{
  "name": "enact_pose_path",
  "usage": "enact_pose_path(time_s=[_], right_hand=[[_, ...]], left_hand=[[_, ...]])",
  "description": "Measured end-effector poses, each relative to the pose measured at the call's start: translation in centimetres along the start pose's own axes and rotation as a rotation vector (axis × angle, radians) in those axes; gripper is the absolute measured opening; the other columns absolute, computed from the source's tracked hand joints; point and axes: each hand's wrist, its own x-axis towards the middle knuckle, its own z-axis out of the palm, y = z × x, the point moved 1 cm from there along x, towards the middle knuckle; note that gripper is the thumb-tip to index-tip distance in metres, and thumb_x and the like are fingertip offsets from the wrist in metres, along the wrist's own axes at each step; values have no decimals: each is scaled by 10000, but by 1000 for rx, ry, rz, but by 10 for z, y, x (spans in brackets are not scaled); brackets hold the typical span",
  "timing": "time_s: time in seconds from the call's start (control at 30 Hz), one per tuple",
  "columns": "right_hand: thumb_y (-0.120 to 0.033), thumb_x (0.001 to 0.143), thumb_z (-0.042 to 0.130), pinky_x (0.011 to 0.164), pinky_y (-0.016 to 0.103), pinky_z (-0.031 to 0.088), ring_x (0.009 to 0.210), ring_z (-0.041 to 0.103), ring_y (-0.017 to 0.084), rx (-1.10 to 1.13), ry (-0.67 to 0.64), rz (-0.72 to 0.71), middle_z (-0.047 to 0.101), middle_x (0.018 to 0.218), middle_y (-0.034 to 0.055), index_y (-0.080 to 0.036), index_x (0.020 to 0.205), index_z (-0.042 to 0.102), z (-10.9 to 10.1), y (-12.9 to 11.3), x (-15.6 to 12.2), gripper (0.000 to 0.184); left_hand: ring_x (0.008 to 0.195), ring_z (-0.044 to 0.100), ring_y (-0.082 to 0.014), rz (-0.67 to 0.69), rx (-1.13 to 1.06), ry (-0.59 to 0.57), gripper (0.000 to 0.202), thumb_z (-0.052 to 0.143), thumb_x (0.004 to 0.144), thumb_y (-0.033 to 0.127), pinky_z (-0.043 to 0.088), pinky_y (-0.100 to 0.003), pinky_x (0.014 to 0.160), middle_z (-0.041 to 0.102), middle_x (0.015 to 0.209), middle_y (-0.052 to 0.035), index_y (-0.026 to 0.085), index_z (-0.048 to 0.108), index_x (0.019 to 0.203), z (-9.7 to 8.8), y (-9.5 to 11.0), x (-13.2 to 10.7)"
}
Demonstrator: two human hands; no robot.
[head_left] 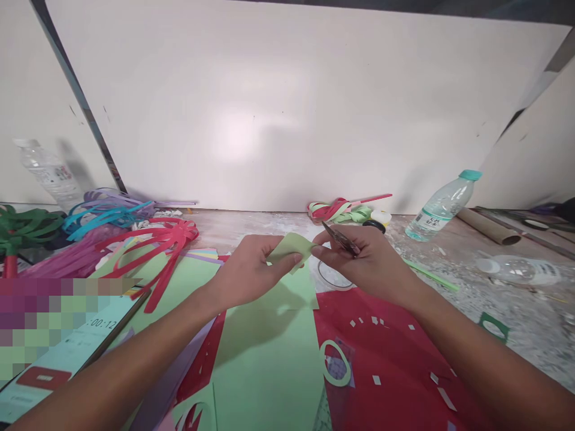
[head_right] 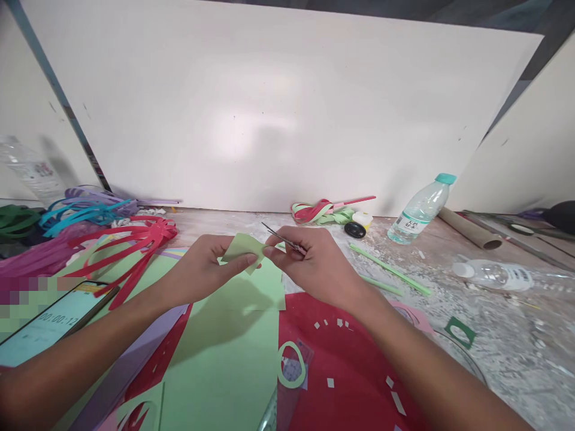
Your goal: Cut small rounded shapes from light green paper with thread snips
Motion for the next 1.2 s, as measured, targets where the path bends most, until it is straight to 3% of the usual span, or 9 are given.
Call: enact_pose_path(time_s=[0.17,0.33,0.63,0.8,1.0,1.13,1.2], right_hand=[[-300,871,545,449,232,249,502,306,100,-11,-19,-37,374,551,-36,-213,762,697,1,-1,1,207],[-293,870,546,442,228,245,497,271,96,-2,-48,-25,343,539,-48,-197,762,671,5,2,0,191],[-292,861,537,467,227,251,526,299,100,0,18,29,364,566,-46,-185,762,621,13,12,3,169],[-417,856,538,448,229,225,500,257,104,115,-68,126,248,569,-65,-210,830,594,22,15,2,217],[-360,870,506,470,237,237,519,279,104,170,-53,144,308,573,-58,-195,731,537,27,16,2,218],[-321,868,501,486,238,247,538,300,107,132,-42,149,338,589,-54,-196,729,532,25,18,4,189],[-315,869,494,489,238,248,540,300,108,132,-41,145,339,594,-54,-196,725,522,25,19,4,189]], left_hand=[[563,463,-91,-9,4,-17,241,494,863,393,347,-181,497,534,642,46,201,591,756,-2,-2,0],[557,473,-99,-44,23,-63,286,459,876,425,349,-189,488,534,644,38,202,602,765,-1,-4,1],[578,505,-131,-107,-93,-111,334,450,864,470,387,-226,516,546,662,11,186,588,755,-1,-12,3],[617,494,-138,-108,-171,6,368,487,828,483,416,-254,593,538,654,-9,166,602,679,-3,-18,8],[433,278,-75,-193,-141,-83,403,575,748,504,214,-220,405,367,513,38,167,493,542,4,-25,5],[415,237,-68,-216,-163,-117,411,570,752,498,182,-224,396,332,486,50,168,478,524,12,-26,4],[416,282,-72,-223,-191,-110,385,575,751,480,218,-226,407,389,489,44,165,520,537,16,-27,5]])
